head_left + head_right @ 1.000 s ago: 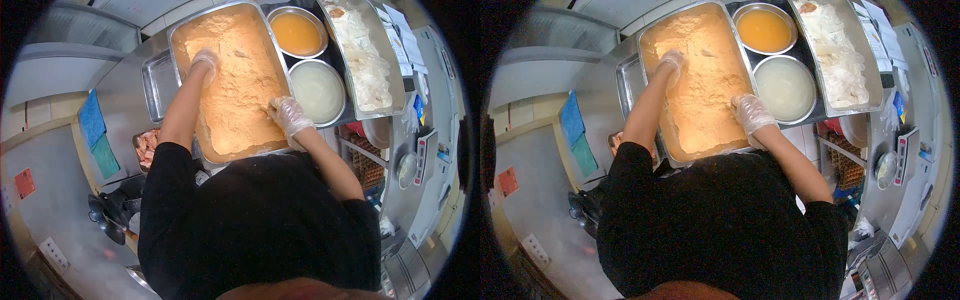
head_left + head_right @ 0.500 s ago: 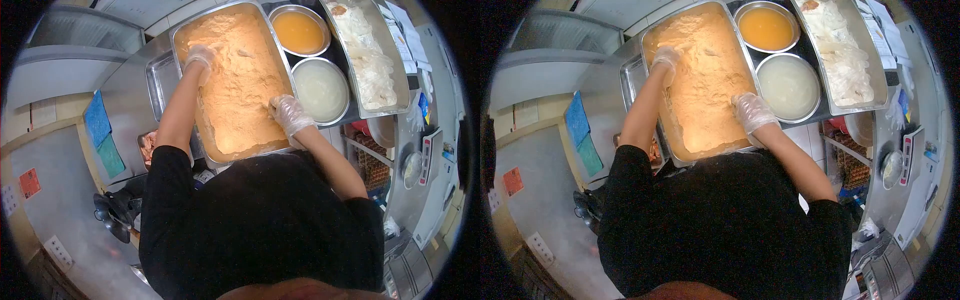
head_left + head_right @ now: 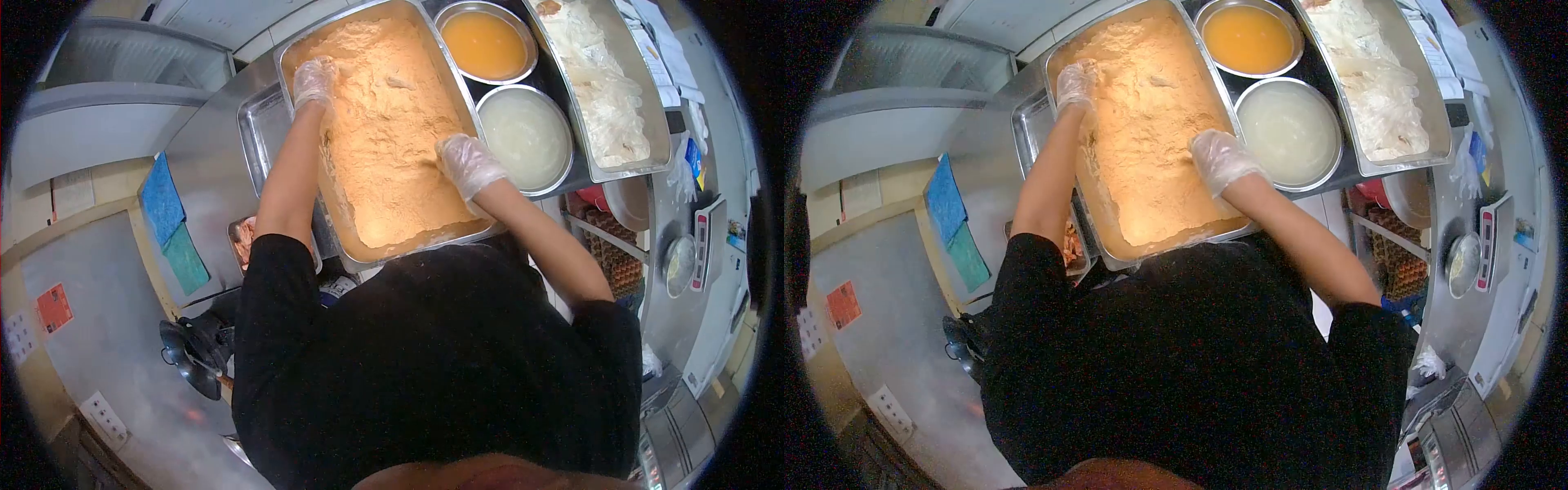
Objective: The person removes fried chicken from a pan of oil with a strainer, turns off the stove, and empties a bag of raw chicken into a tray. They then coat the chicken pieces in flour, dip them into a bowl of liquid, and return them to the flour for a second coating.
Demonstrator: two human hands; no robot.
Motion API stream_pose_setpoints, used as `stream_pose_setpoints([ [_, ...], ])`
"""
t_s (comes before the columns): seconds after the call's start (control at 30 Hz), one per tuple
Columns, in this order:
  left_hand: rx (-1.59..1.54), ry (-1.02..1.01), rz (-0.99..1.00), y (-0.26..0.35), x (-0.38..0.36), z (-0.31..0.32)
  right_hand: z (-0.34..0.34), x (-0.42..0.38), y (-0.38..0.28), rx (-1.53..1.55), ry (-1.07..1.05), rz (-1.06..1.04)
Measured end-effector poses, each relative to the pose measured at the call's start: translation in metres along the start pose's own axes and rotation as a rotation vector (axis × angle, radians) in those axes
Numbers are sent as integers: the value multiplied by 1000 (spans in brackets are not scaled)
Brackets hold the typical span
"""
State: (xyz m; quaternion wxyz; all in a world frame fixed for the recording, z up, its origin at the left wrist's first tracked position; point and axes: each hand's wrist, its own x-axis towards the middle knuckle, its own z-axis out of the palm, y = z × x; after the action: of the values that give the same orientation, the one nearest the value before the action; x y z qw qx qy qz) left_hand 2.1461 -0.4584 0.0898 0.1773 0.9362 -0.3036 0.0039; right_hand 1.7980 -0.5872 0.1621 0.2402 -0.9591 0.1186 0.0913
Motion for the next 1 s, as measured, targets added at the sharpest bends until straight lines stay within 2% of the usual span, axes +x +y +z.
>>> stream_pose_setpoints([
  [0.1, -13, 39, -31, -1, 7, 1, -13, 19, -2, -57, 100, -119],
  [0.17, -56, -52, -60, -1, 7, 0, -48, 26, -11, 95, -36, -19],
  [0.2, -64, -53, -54, 1, 10, -2, -70, 25, -15, 89, -34, -12],
  [0.27, 0, -94, 1, 5, 14, -8, -117, 22, -19, 294, 79, 72],
  [0.4, 109, -138, 62, 15, 22, -29, -183, 42, 17, 248, 281, 36],
  [0.43, 65, -182, 24, 11, 27, -29, -197, 48, 24, 239, 277, 32],
  [0.5, 11, -221, -20, 13, 29, -33, -221, 62, 39, -106, 148, 197],
  [0.6, 10, -222, 26, 31, 24, -53, -181, 119, 117, -190, 238, 201],
  [0.67, 28, -359, -78, 46, 21, -63, -154, 152, 166, -295, 246, 189],
  [0.7, 20, -354, -84, 49, 17, -62, -143, 161, 179, -388, 253, 180],
  [0.77, -329, -306, -234, 46, 10, -54, -132, 166, 185, -370, 228, 223],
  [0.8, -333, -299, -240, 36, 12, -40, -126, 169, 187, -344, 202, 275],
  [0.87, -135, -191, 1, 10, 20, -9, -108, 175, 196, -416, 175, 239],
  [0.9, -138, -188, -2, 13, 19, -9, -96, 177, 202, -484, 149, 211],
  [0.97, -366, -164, -269, 25, 12, -11, -58, 188, 234, -499, 176, 189],
  [1.0, -367, -163, -272, 34, 6, -19, -54, 188, 235, -512, 205, 170],
])
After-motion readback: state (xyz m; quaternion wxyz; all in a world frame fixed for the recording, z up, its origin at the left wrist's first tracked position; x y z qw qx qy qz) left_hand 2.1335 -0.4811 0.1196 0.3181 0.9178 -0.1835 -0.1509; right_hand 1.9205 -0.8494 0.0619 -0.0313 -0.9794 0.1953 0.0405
